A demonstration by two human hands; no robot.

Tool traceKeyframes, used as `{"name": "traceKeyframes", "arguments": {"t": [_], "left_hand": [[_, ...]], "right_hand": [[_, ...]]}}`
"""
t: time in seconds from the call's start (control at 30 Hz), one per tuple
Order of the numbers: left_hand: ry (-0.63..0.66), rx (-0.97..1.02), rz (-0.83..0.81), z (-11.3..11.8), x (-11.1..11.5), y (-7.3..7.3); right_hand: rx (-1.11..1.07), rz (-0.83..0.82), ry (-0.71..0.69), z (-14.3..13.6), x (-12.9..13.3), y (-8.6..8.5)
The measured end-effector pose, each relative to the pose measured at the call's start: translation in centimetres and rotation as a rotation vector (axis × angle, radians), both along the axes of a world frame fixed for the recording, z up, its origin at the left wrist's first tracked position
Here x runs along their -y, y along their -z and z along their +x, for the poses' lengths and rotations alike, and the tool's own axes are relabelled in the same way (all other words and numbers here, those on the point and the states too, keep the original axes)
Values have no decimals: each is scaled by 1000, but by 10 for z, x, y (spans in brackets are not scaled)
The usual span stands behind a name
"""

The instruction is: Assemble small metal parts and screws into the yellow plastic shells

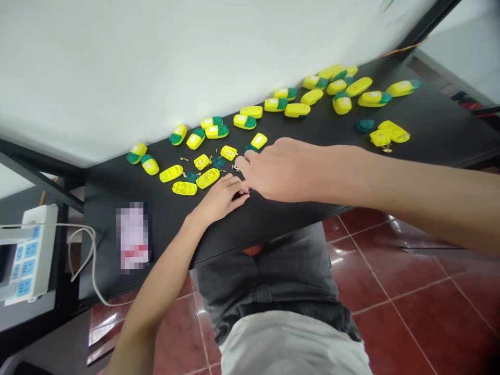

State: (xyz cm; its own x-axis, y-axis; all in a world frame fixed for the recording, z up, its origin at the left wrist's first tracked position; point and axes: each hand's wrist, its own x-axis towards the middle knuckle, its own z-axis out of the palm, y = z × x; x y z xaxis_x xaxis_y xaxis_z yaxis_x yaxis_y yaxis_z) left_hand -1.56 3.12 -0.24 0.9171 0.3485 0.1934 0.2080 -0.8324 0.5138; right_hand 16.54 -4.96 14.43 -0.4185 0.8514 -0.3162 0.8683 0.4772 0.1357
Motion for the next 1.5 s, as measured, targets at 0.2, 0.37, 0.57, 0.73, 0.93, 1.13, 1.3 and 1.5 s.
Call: {"name": "traceKeyframes", "arguments": {"t": [0.2,0.37,0.57,0.73,0.93,1.13,1.3,1.5], "left_hand": [[-4,-8,-7,-1,0,0],[1,2,-11,-1,0,1],[7,2,-18,-1,0,1],[-6,-5,-17,0,1,0],[5,-1,-13,-1,1,-1],[-7,3,4,-1,1,0],[1,35,-36,-1,2,1],[-52,112,-307,-8,-3,-11]], "right_hand": [[-38,7,-15,2,1,2],[-49,17,-2,3,0,2],[-45,-25,24,1,1,-4],[-35,-19,-4,3,1,-4],[20,-44,-31,1,0,-8],[18,-40,-19,-1,-1,-7],[-57,-47,-13,4,-2,-5],[-370,115,305,73,8,1]]}}
